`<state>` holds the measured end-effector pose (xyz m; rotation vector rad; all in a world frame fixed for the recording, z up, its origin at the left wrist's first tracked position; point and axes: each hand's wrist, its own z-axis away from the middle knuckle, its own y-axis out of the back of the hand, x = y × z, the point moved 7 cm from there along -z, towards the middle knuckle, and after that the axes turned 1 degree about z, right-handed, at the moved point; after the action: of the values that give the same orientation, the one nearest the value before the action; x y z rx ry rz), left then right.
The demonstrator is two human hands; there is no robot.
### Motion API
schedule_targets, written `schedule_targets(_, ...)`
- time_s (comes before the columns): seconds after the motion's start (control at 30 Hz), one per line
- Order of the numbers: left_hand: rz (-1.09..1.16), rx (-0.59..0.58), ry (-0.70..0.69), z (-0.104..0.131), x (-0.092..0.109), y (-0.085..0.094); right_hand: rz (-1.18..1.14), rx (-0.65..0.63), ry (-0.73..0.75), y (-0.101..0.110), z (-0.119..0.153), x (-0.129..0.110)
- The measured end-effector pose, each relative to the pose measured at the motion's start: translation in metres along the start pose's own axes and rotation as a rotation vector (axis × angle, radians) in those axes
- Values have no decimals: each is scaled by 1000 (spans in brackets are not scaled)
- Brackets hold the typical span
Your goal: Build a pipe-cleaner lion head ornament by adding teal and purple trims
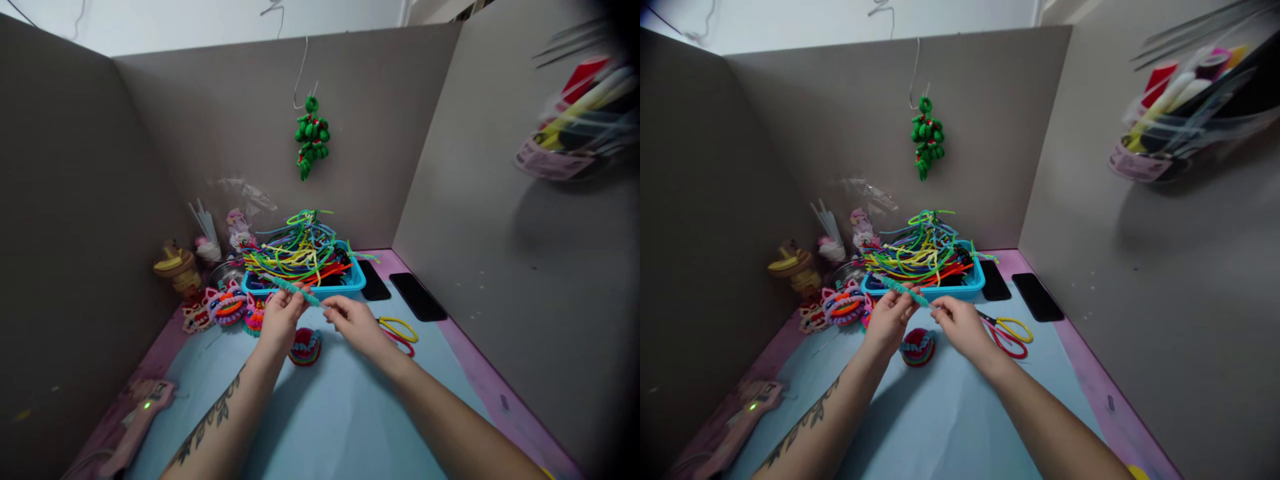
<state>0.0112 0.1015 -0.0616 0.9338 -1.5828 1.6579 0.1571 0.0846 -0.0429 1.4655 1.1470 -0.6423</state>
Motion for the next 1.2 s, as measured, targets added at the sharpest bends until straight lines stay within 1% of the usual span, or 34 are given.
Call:
schedule_targets(0.13, 53, 41, -7, -2, 8, 4, 51, -55, 5, -3, 2, -1)
schedule_targets(0.3, 83, 49, -17, -3, 8, 6, 68, -40, 11, -2, 4, -4)
schedule_targets(0.4, 74, 14, -10, -1, 2, 3, 49, -18, -1, -1, 5, -6)
schedule_targets(0.53, -1, -87, 69, 6, -15, -6, 46, 9, -8, 0, 6, -7)
schedule_targets(0.6, -29, -86, 73, 7, -19, -6, 53, 7, -10, -1, 6, -7)
schedule_targets(0.77, -35, -23, 13, 7, -12, -3, 73, -14, 17, -4, 6, -8)
schedule_targets(0.93, 9, 26, 12, 7, -6, -2, 83, -9, 31, -3, 5, -10)
schedule_targets(1.2, 86, 52, -1, 2, 3, 2, 93, -15, 20, -3, 4, -9)
